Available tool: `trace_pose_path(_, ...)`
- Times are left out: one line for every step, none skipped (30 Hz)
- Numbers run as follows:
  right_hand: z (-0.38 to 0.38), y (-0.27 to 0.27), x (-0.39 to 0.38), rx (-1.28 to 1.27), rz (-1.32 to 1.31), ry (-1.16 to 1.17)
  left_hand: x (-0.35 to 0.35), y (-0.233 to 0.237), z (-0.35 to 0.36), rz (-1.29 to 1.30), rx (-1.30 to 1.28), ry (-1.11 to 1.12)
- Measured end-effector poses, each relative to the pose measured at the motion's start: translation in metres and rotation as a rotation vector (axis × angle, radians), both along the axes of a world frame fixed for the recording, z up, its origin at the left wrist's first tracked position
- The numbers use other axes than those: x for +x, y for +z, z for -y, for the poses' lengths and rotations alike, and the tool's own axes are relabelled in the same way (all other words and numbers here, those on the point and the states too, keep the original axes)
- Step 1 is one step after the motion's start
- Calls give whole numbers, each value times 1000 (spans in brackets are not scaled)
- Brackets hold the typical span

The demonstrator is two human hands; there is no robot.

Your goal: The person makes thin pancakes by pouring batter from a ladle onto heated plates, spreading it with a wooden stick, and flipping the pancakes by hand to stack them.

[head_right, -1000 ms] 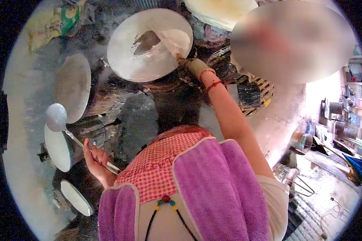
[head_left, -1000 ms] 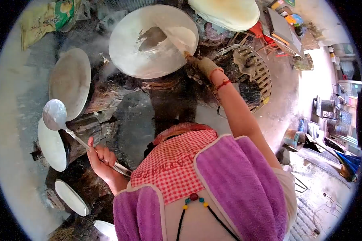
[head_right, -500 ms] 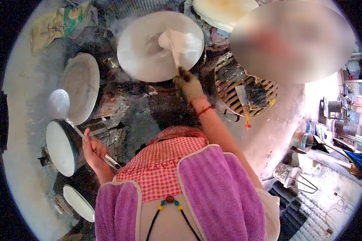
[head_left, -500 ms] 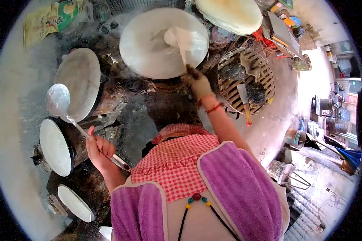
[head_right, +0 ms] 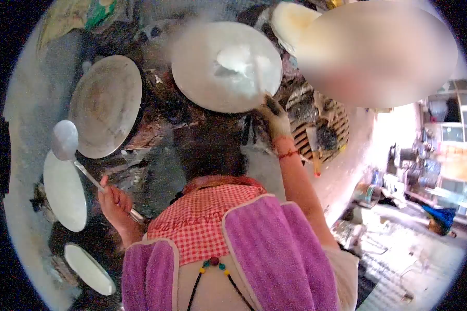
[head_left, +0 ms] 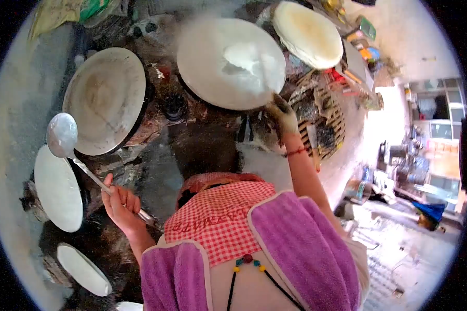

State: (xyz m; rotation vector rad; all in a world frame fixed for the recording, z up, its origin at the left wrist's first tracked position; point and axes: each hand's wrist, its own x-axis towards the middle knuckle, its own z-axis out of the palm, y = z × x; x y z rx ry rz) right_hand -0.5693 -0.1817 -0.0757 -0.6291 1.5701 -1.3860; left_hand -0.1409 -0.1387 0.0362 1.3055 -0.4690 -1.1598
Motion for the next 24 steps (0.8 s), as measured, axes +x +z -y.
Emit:
trace_pose_path(2, 2, -3, 121, 13, -53, -1, -5, -1, -18, 2, 30)
trace_pose_path(-4, 1, -3, 252, 34, -119, 0, -9, -3, -6, 5, 8)
trace_pose_path(-7, -2, 0, 265, 29, -108, 0, -12, -5, 11, 9, -23)
trace_pose_path(-5, 4, 11, 259, -131, 99, -3, -12, -7, 10, 17, -15)
trace_pose_path(-4, 11, 15, 245, -289, 305, -10, -11, -7, 15, 40, -9)
trace_pose_path(-6, 20, 12, 245, -293, 310, -17, -11, -7, 19, 59, -4)
trace_pose_path(-8, 30, 7, 238, -464, 426, -21, -13, -9, 2, 40, -28)
trace_pose_path(-9, 36, -1, 226, -637, 546, -29, -11, -11, -3, 35, -15)
trace_pose_path(-14, 34, -18, 289, -450, 556, -38, -7, -13, -10, 37, -34)
trace_pose_path(-13, 29, -34, 282, -455, 583, -48, -4, -16, -14, 40, -45)
trace_pose_path(-8, 20, -51, 126, -242, 494, -62, -2, -19, -12, 38, -7)
trace_pose_path(-2, 10, -70, -19, -16, 405, -78, -1, -19, -17, 60, -54)
trace_pose_path(14, -4, -97, 105, -491, 508, -94, 1, -20, -14, 93, -109)
trace_pose_path(32, -4, -101, 102, -467, 537, -113, 2, -18, -13, 129, -139)
trace_pose_path(50, 7, -98, 204, -427, 604, -139, 7, -13, 27, 209, -117)
trace_pose_path(60, 12, -96, 309, -377, 661, -154, 2, -10, -59, 164, -180)
trace_pose_path(64, 8, -99, 209, -437, 736, -173, 3, -2, -109, 195, -196)
trace_pose_path(61, 8, -105, 201, -408, 743, -183, -2, 0, -229, 155, -253)
trace_pose_path(57, 11, -115, 105, -524, 883, -192, -7, 5, -301, 161, -288)
trace_pose_path(52, 25, -120, 3, -646, 1019, -200, -10, 7, -378, 165, -321)
trace_pose_path(39, 46, -130, 145, -579, 1043, -208, -12, 6, -365, 161, -311)
trace_pose_path(24, 58, -141, 130, -572, 1050, -216, -13, 6, -458, 175, -305)
trace_pose_path(9, 67, -156, 320, -427, 946, -225, -13, 5, -553, 191, -299)
trace_pose_path(-2, 69, -170, 507, -280, 836, -232, -14, 4, -542, 188, -293)
